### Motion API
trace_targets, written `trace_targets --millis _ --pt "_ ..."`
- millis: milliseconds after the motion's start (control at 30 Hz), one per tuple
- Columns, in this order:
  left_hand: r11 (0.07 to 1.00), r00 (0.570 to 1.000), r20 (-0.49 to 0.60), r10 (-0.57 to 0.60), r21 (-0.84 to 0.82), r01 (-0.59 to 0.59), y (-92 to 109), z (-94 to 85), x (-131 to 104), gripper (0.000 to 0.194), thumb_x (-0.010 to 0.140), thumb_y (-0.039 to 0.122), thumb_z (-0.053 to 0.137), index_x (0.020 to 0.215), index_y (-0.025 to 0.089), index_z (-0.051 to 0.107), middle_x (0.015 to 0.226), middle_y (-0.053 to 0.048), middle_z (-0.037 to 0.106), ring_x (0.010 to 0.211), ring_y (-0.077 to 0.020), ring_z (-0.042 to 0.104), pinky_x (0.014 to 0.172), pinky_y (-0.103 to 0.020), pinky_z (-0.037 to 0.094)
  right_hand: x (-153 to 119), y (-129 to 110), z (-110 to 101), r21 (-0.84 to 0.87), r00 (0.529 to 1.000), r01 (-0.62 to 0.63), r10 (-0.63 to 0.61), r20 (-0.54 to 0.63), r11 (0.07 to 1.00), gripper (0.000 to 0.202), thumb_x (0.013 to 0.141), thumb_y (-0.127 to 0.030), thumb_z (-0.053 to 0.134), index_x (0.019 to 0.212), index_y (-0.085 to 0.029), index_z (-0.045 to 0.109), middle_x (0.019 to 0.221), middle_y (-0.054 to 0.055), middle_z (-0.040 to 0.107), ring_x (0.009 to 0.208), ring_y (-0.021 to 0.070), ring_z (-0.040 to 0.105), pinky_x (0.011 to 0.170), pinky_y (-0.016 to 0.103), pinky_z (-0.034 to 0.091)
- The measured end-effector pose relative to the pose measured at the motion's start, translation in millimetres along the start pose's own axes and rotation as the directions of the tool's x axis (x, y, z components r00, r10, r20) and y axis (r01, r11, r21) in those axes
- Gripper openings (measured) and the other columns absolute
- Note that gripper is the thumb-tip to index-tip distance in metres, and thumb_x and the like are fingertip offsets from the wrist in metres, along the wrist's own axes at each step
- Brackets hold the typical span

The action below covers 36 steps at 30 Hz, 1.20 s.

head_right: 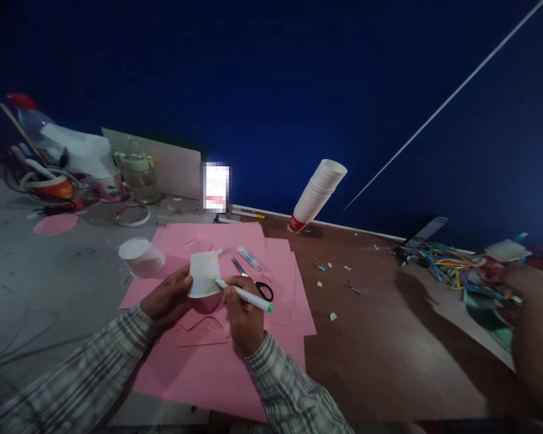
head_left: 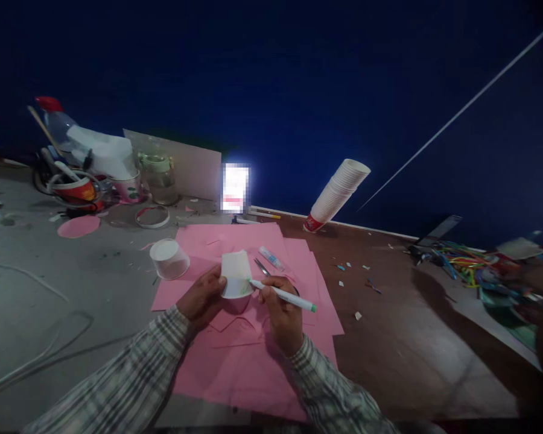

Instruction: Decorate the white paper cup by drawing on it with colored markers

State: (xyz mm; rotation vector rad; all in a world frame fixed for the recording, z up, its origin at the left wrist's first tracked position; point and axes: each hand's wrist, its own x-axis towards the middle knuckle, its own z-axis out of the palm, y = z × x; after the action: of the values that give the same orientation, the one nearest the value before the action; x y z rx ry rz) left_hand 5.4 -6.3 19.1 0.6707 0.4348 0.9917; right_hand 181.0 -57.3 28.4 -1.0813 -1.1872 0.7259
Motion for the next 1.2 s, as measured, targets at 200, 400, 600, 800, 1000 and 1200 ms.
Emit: trace_targets --millis 200,400,600,800,1000,1200 --pt "1.0 1.0 -0.018 0.001 0.002 -0.001 -0.4 0.5 -0.3 0.051 0.08 0.035 0.093 0.123 0.013 0.076 0.106 -0.014 0.082 0.094 -0.0251 0.077 0.089 -0.032 0.058 -0.6 1.7 -1.2 -0.022 1.0 0.002 -0.002 -0.005 1.0 0.019 0.101 -0.038 0.064 0.094 -0.021 0.072 0.07 0.0 0.064 0.057 0.0143 0.059 0.053 0.026 0.05" --pt "1.0 1.0 -0.005 0.011 -0.009 -0.011 -0.5 -1.8 0.5 0.053 0.08 0.035 0.092 0.125 0.013 0.076 0.11 -0.014 0.082 0.1 -0.0281 0.078 0.092 -0.035 0.059 0.0 -0.1 0.5 -0.008 1.0 0.019 -0.019 0.017 1.0 0.018 0.1 -0.037 0.064 0.094 -0.022 0.071 0.067 -0.002 0.062 0.055 0.0145 0.059 0.053 0.026 0.051" --pt "1.0 1.0 -0.002 0.007 -0.005 -0.007 -1.7 -5.2 0.7 0.047 0.081 0.034 0.091 0.12 0.012 0.077 0.107 -0.014 0.082 0.098 -0.0282 0.078 0.088 -0.034 0.059 -0.1 3.2 0.2 -0.012 0.999 0.033 -0.033 0.002 0.999 0.019 0.101 -0.037 0.064 0.093 -0.021 0.072 0.07 -0.001 0.063 0.057 0.0139 0.059 0.054 0.026 0.051" --pt "1.0 1.0 -0.014 -0.001 0.0 0.001 -2.0 -6.2 0.7 0.049 0.081 0.036 0.092 0.122 0.013 0.076 0.108 -0.014 0.082 0.098 -0.0277 0.078 0.089 -0.033 0.06 -1.1 5.4 1.3 0.025 1.0 -0.003 0.003 -0.003 1.0 0.02 0.1 -0.039 0.065 0.094 -0.022 0.071 0.069 -0.001 0.063 0.056 0.0138 0.057 0.052 0.025 0.049" --pt "1.0 1.0 -0.014 0.002 -0.005 -0.002 0.1 -1.7 0.4 0.057 0.078 0.038 0.094 0.126 0.013 0.076 0.112 -0.015 0.082 0.102 -0.0294 0.077 0.094 -0.036 0.06 0.3 2.1 -0.3 0.081 1.0 -0.025 0.026 -0.01 0.996 0.022 0.099 -0.042 0.067 0.094 -0.021 0.071 0.066 -0.001 0.063 0.053 0.0129 0.055 0.049 0.024 0.047" --pt "0.999 1.0 -0.021 -0.001 -0.037 0.001 2.1 1.1 -0.7 0.051 0.08 0.034 0.093 0.125 0.015 0.077 0.112 -0.014 0.083 0.101 -0.0265 0.078 0.093 -0.033 0.06 5.2 -2.5 -2.3 0.17 0.997 -0.062 0.068 -0.033 0.984 0.03 0.097 -0.051 0.071 0.093 -0.022 0.07 0.063 -0.002 0.062 0.055 0.0137 0.055 0.05 0.025 0.046"
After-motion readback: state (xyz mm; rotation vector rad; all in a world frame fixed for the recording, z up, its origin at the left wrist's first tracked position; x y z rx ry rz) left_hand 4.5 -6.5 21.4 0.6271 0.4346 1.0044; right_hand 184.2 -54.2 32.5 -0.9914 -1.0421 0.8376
